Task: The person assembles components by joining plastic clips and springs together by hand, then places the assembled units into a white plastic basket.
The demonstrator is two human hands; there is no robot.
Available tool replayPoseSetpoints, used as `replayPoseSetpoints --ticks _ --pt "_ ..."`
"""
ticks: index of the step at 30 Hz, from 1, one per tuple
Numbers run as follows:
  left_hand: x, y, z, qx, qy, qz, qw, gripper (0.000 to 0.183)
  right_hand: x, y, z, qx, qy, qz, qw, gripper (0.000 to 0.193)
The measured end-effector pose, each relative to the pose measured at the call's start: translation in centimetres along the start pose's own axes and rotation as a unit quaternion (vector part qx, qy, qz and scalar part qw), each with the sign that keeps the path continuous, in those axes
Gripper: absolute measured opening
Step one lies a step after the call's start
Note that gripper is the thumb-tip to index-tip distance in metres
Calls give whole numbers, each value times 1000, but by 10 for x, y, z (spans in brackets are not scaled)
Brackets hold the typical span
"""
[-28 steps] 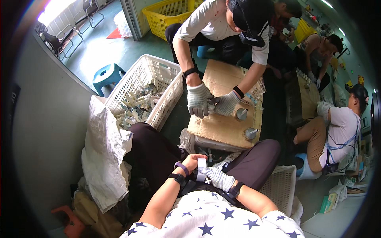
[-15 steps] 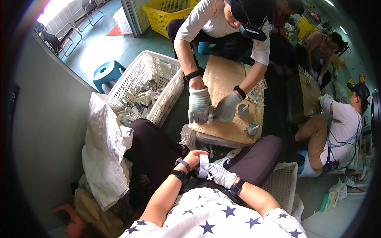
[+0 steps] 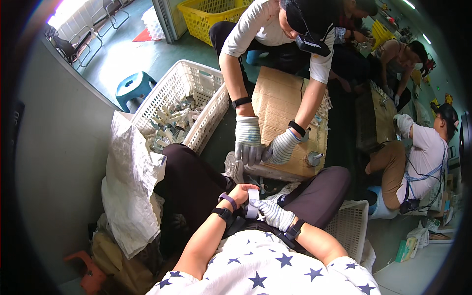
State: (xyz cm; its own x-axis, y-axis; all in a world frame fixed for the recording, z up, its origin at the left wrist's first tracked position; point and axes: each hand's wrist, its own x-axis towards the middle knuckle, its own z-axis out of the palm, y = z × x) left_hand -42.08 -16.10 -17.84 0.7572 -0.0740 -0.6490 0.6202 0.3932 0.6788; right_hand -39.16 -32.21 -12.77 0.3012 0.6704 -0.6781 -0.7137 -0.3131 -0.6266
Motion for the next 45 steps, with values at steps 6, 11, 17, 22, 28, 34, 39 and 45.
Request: replayPoseSetpoints --ticks 6,11,17,22,28,34,39,45 --pt "0 0 0 24 2 4 1000 25 -11 -14 7 -38 7 14 999 31" --pt "-4 9 8 -45 5 48 998 29 -7 -13 12 52 16 -11 998 24" --pt "-6 12 3 -58 8 76 995 38 -12 -31 25 64 26 -2 998 26" --pt "-4 7 4 -3 -15 58 998 39 4 -3 6 33 29 -14 999 30" --pt "5 -2 -3 30 1 30 999 33 -2 -18 14 77 12 24 997 27" --pt "5 -1 -2 50 1 44 998 35 -4 -20 7 53 23 26 998 27" --pt "9 -2 0 59 3 31 998 41 9 -5 -2 99 16 45 994 28" --pt "9 -6 -5 66 -3 26 998 40 -8 -33 14 136 -5 42 990 27"
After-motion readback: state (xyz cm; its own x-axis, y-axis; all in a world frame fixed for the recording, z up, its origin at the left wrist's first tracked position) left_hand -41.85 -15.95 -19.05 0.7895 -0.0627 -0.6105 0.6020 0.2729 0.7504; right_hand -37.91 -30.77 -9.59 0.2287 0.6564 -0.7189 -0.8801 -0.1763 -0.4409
